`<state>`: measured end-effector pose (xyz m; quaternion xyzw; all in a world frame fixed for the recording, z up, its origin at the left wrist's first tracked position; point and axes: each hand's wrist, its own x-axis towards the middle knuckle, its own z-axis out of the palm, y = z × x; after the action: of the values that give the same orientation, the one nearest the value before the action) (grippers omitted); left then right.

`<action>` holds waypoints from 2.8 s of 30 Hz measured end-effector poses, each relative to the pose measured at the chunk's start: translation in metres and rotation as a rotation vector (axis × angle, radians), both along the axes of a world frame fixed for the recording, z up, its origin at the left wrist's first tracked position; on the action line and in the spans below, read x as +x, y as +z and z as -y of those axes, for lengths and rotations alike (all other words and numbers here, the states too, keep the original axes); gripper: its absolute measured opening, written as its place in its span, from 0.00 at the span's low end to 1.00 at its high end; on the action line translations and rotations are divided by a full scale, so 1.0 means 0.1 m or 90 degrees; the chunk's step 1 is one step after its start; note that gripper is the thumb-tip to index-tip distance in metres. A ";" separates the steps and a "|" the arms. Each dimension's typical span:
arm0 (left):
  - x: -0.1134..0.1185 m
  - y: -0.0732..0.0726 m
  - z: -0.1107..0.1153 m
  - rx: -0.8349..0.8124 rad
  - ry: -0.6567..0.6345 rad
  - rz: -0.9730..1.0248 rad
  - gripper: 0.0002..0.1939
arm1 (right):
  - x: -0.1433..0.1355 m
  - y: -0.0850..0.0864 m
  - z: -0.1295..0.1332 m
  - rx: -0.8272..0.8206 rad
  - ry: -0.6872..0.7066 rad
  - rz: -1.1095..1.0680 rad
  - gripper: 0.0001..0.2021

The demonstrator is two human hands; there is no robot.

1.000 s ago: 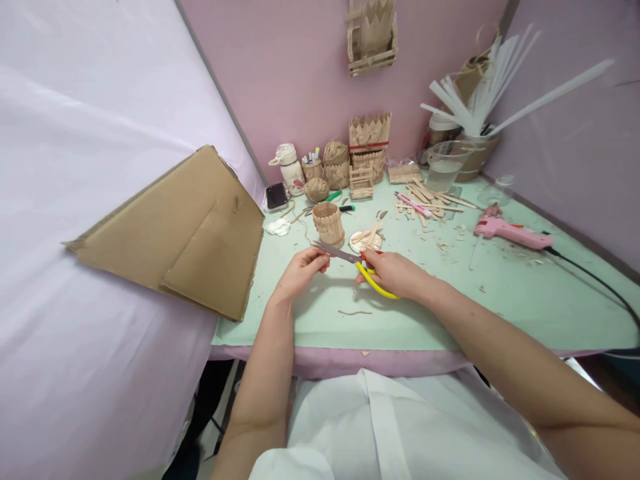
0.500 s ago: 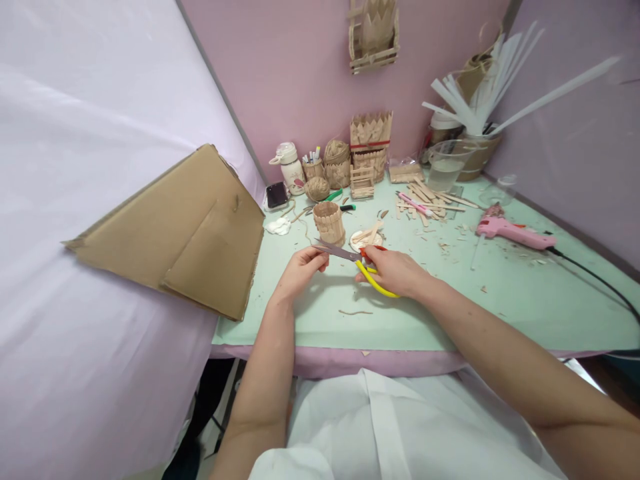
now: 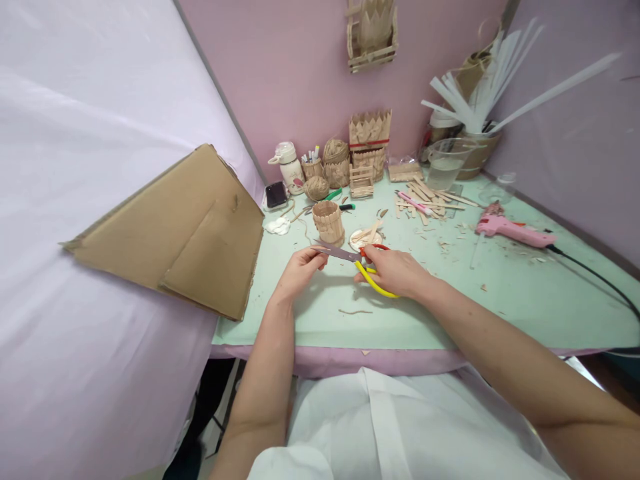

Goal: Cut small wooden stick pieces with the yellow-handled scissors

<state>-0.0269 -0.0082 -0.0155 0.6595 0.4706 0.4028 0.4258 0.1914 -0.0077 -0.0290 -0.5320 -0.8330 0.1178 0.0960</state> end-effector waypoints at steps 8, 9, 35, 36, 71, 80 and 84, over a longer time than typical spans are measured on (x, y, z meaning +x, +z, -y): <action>0.00 0.01 0.00 0.011 -0.010 0.004 0.09 | -0.01 0.01 0.02 0.009 0.008 0.009 0.21; 0.00 0.01 0.00 0.009 -0.010 0.009 0.09 | -0.01 0.01 0.02 0.010 0.009 0.005 0.20; -0.04 -0.06 -0.05 -0.162 0.017 0.174 0.16 | 0.03 -0.12 -0.10 -0.002 -0.028 -0.142 0.07; -0.04 -0.06 -0.04 -0.165 0.022 0.176 0.16 | 0.03 -0.12 -0.10 0.001 -0.024 -0.153 0.06; 0.00 -0.05 -0.03 -0.038 0.067 0.180 0.07 | -0.04 -0.07 0.03 0.118 0.066 -0.294 0.13; 0.00 -0.06 -0.03 -0.016 0.051 0.173 0.09 | -0.05 -0.06 0.02 0.102 0.069 -0.293 0.12; -0.02 -0.07 -0.04 0.009 0.051 0.154 0.08 | -0.04 -0.06 0.02 0.102 0.066 -0.292 0.13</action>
<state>-0.0284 -0.0046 -0.0229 0.5899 0.4389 0.4990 0.4587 0.1873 -0.0093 -0.0351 -0.4388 -0.8223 0.1738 0.3179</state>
